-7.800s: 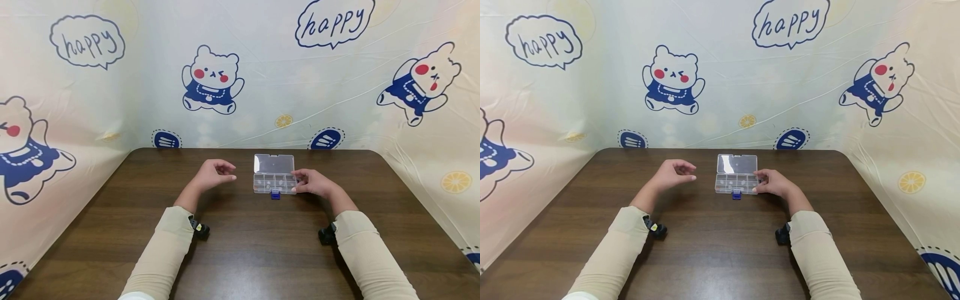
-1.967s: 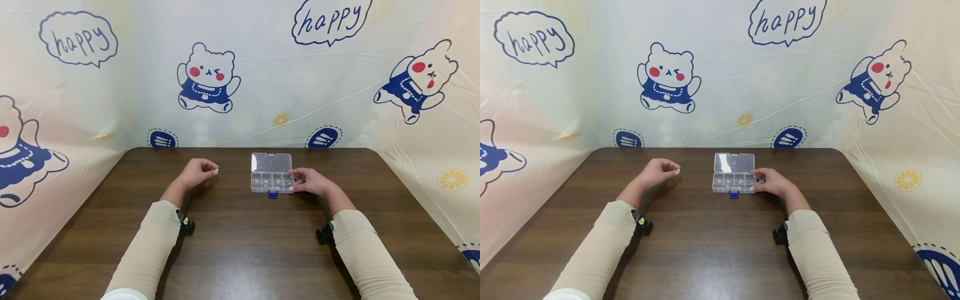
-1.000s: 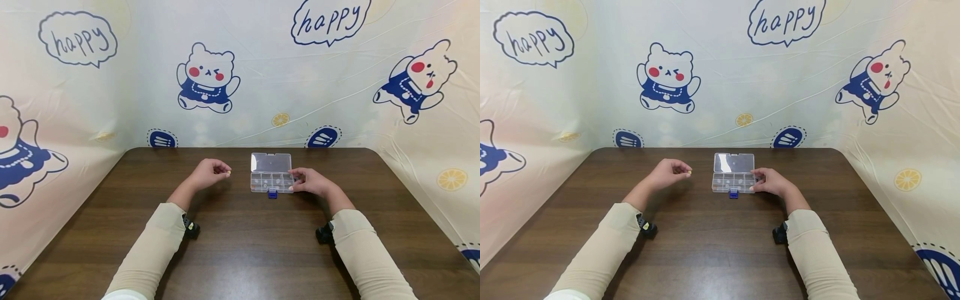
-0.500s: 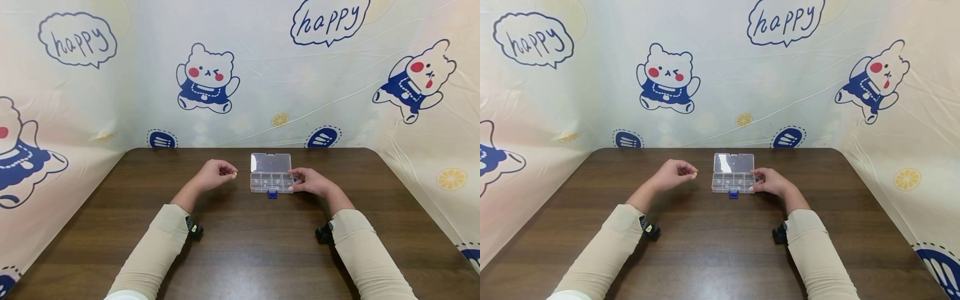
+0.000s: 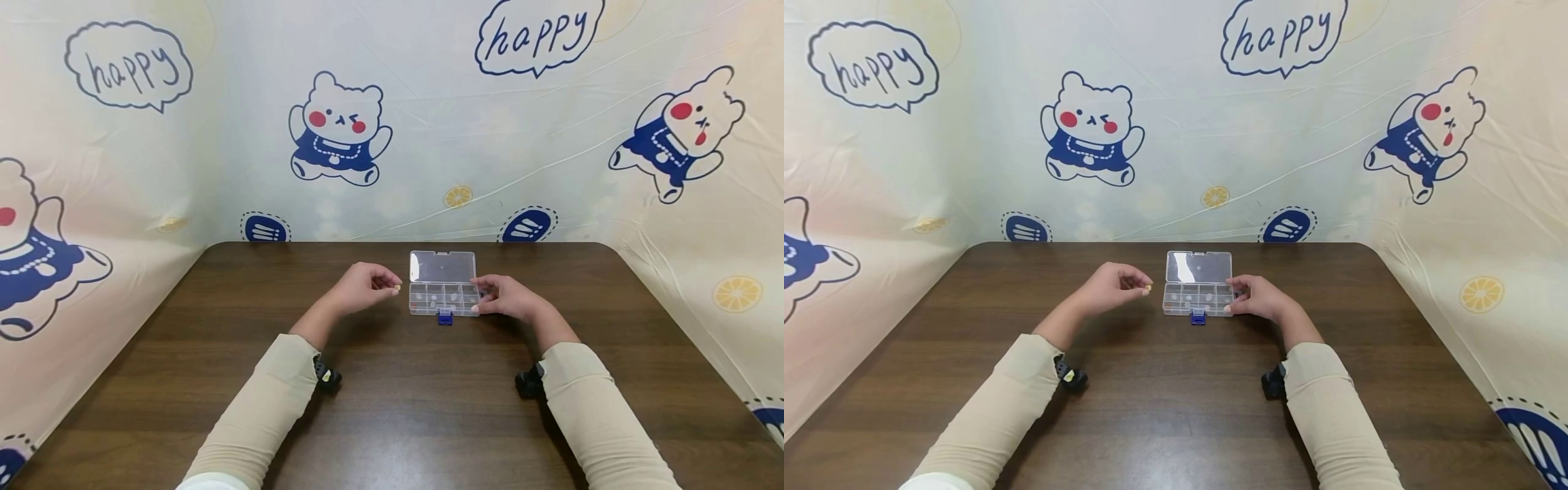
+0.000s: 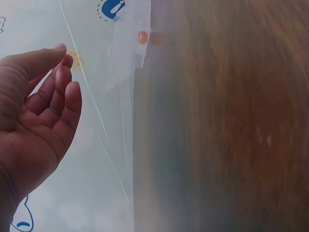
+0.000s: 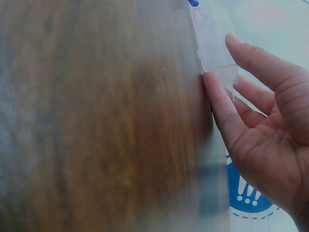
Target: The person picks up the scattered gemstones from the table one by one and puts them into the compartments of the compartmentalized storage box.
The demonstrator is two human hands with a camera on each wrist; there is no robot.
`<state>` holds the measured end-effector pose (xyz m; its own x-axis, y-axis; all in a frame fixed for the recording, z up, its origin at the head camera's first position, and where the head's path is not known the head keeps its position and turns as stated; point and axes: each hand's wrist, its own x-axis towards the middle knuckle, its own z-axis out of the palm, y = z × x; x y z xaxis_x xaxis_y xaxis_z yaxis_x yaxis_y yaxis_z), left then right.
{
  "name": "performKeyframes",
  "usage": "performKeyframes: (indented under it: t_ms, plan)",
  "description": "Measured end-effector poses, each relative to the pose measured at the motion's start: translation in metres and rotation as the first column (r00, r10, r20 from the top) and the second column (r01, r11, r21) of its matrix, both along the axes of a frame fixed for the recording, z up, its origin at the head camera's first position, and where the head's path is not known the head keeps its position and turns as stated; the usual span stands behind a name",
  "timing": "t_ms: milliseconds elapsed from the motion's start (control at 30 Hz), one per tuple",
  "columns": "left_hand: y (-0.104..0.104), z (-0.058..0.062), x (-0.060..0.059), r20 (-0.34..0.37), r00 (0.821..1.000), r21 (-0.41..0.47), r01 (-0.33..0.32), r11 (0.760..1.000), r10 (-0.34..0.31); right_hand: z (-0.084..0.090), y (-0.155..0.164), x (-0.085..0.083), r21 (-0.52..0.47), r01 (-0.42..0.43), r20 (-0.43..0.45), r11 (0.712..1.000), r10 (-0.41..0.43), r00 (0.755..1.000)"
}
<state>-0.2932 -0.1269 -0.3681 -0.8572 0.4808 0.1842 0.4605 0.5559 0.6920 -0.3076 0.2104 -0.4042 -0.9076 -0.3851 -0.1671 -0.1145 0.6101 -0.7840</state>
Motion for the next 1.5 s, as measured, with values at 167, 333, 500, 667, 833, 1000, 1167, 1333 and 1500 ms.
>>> performKeyframes:
  t_ms: [167, 333, 500, 667, 833, 1000, 1167, 1333, 1500]
  plan:
    - [0.008, -0.001, 0.001, 0.022, 1.0, -0.006, 0.007, 1.0, -0.006, 0.001, -0.001, 0.001, 0.001, 0.004, 0.005, 1.0, -0.004, 1.0]
    - [0.016, -0.002, 0.003, 0.02, 0.999, -0.015, 0.039, 0.999, -0.039, 0.001, -0.001, 0.002, 0.002, 0.005, 0.005, 1.0, -0.005, 1.0]
    - [0.026, -0.003, 0.002, 0.004, 0.997, -0.032, 0.077, 0.997, -0.076, 0.001, 0.0, 0.002, -0.005, 0.002, 0.002, 1.0, -0.002, 1.0]
    - [0.035, -0.002, 0.0, -0.019, 0.993, -0.076, 0.118, 0.99, -0.119, 0.0, 0.0, 0.001, -0.006, -0.002, 0.002, 1.0, 0.002, 1.0]
    - [0.045, -0.002, -0.001, -0.016, 0.988, -0.121, 0.147, 0.982, -0.15, 0.0, 0.0, 0.001, -0.008, 0.002, 0.007, 1.0, -0.002, 1.0]
    - [0.053, -0.003, -0.004, -0.021, 0.984, -0.147, 0.173, 0.974, -0.178, 0.0, 0.001, 0.001, -0.004, 0.001, 0.008, 1.0, -0.001, 1.0]
    - [0.063, -0.003, -0.009, -0.031, 0.978, -0.166, 0.197, 0.966, -0.205, 0.0, 0.002, 0.0, -0.003, 0.005, 0.012, 1.0, -0.005, 1.0]
    - [0.075, 0.0, -0.012, -0.03, 0.973, -0.194, 0.217, 0.957, -0.227, 0.001, 0.002, 0.001, -0.011, 0.006, 0.015, 1.0, -0.005, 1.0]
    - [0.085, 0.005, -0.017, -0.006, 0.968, -0.222, 0.242, 0.945, -0.249, 0.002, 0.002, 0.001, -0.015, 0.003, 0.016, 1.0, -0.003, 1.0]
